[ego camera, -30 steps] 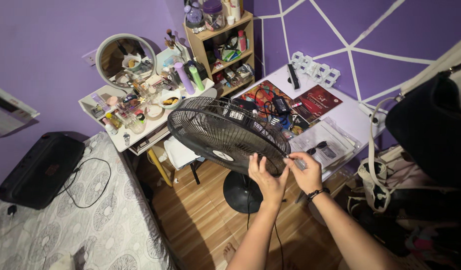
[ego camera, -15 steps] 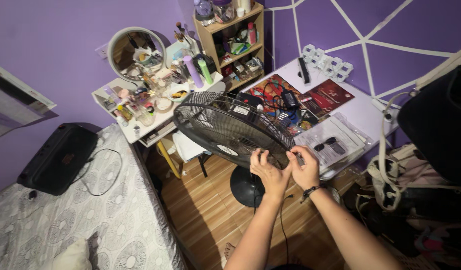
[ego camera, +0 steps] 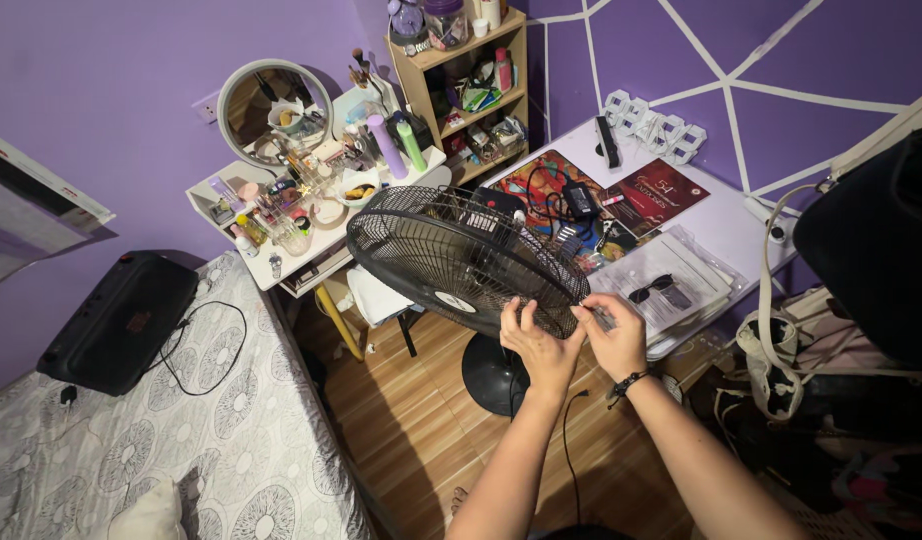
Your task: The person plugs in a black pedestal fan, then repeatedly adjusts and secures the fan's front grill using a small tool. The person rotates the fan head and manipulates the grill attachment points throughout the clip.
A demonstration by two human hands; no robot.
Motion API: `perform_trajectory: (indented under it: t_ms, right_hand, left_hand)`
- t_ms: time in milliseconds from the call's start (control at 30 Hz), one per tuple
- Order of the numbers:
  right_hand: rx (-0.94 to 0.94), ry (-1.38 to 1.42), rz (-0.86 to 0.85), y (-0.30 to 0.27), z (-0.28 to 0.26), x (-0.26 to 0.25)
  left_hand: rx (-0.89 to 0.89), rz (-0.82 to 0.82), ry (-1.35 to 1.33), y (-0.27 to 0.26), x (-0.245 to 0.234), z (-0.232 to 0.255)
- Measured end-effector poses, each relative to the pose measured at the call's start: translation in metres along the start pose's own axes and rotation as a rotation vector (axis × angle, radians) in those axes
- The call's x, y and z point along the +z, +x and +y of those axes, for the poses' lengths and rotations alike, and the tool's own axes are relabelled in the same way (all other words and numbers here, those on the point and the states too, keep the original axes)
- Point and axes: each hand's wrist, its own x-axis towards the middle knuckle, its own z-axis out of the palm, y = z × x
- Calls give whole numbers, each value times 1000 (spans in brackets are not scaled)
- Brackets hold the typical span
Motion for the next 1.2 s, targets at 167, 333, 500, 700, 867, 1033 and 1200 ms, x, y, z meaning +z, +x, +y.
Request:
perform_trajectory:
  t_ms: [167,333,500,700,867,1033,1200]
  right_hand:
    - [-71,14,-2,-1,-2,3]
    - [-173,44,80,-7,-2,6]
    - [-99,-4,97,-10,0,6]
    - [12,149,108,-16,24,20]
    - [84,148,163,-18,22,27]
    - [-149,-69,152,-7,4,9]
    - [-6,89,16,-3,14,5]
  left_hand:
    - [-12,-1,-25,-2,-1,1]
    - [-25,-12,-2,-1,-1,3]
    - [-8,-2,0,-1,-1,2]
    - [-6,0,1,-6,1,5]
    - [-10,-23,13,-5,3,2]
    - [0,-33,4,-2,1,1]
    - [0,-53,-1,0,-1,-3]
